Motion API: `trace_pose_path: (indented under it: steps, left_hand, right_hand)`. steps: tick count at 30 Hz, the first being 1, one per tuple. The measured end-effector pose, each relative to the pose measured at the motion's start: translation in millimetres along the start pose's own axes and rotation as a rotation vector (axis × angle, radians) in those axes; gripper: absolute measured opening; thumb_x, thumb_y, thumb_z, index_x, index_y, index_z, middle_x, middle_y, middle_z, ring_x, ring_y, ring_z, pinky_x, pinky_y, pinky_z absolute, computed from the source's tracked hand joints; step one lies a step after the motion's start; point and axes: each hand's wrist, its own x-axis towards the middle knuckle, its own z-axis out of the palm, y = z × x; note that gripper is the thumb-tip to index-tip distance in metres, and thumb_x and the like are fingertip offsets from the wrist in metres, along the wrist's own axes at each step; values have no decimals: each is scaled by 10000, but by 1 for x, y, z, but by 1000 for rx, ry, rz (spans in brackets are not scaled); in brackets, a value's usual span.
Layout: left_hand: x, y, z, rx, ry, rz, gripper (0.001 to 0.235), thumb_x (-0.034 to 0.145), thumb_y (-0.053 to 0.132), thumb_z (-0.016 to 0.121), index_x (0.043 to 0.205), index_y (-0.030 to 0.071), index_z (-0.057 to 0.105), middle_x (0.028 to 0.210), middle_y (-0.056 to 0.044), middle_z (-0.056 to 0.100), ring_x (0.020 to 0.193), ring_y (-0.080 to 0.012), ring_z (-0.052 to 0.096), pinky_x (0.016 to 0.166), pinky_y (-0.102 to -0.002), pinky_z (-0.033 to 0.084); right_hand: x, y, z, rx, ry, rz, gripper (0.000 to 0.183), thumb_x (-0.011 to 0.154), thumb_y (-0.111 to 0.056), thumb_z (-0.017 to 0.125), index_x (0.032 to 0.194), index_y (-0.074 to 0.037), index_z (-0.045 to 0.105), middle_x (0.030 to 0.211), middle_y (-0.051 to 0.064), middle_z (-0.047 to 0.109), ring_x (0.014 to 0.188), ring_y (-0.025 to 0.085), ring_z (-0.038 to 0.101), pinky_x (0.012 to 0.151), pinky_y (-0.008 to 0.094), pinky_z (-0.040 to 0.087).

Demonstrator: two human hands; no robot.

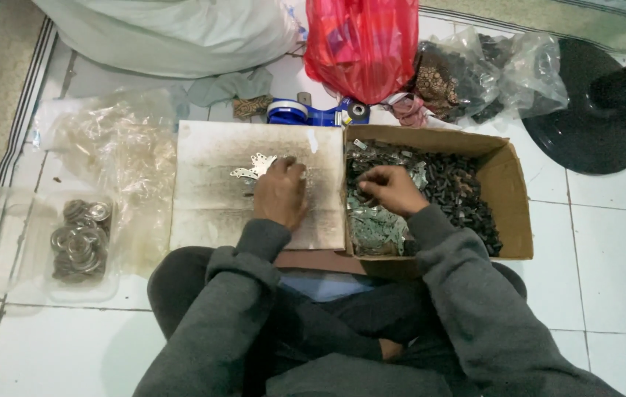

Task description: The person sits on the floor and sorts small metal hardware pieces from a cardboard box onto a white board. They separate silver-colored flat pieces and dark cylindrical pieces, then place some of the sorted items into a clear plastic bag.

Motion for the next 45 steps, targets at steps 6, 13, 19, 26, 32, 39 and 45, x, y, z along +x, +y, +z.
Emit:
trace_pose_path:
  steps: [6, 13, 19, 26, 32, 39, 45]
  left_hand:
    - [-21, 93, 77, -1, -404, 345, 132, 892, 47, 627, 941, 41, 750, 977, -183, 733, 833, -396, 765, 649, -450, 634]
    - [-30, 107, 202, 199, -817, 225, 241, 970, 99, 514, 1092, 31, 710, 1005, -190, 775, 931, -371, 759, 747, -539, 610]
    - [-33, 94, 236, 391, -920, 238, 317, 1012, 157, 471, 1206, 91, 713, 1125, -114, 773, 1006, -330, 746, 783, -553, 599]
    - [-35, 96, 218, 491, -890, 262, 276, 1003, 151, 475, 1017, 136, 750, 977, -60, 754, 879, -272, 722, 687, -497, 574]
    - [-38, 95, 223, 552, -821, 252, 277, 1006, 162, 484, 891, 170, 736, 798, -13, 711, 718, -208, 684, 586, -416, 540]
    - [-40, 88, 239, 553, -841, 271, 253, 989, 186, 503, 921, 180, 747, 841, -23, 743, 777, -226, 710, 633, -418, 566]
    - [-27, 101, 210, 453, -897, 244, 260, 985, 168, 508, 945, 144, 764, 890, -57, 773, 834, -253, 751, 683, -439, 597]
  right_hand:
    - [-4, 130, -25, -726, -169, 176, 369, 834, -336, 858, 1087, -75, 797, 1020, 190, 781, 1013, 415, 742, 826, 565, 636]
    - [12, 223, -7, -961, -258, 295, 409, 898, -125, 706, 1289, -7, 685, 1197, 307, 721, 1192, 488, 664, 1065, 635, 513]
    - [-12, 187, 4, -847, -220, 296, 273, 828, -229, 727, 1057, -94, 786, 1065, 177, 769, 1064, 397, 719, 873, 515, 629]
    - [-38, 94, 6, -754, -272, 315, 329, 827, -122, 672, 1101, 43, 750, 1061, 280, 739, 1066, 468, 682, 935, 573, 581]
    - [-48, 97, 4, -649, -317, 321, 337, 815, -120, 610, 1085, 14, 762, 1057, 251, 756, 1018, 449, 695, 898, 573, 588]
    - [-39, 133, -5, -519, -346, 277, 447, 804, -130, 579, 1186, 50, 723, 1052, 269, 746, 993, 453, 694, 870, 593, 568]
    - [-41, 124, -9, -423, -332, 286, 476, 734, -148, 556, 1140, 8, 750, 1099, 247, 752, 1065, 427, 684, 939, 570, 550]
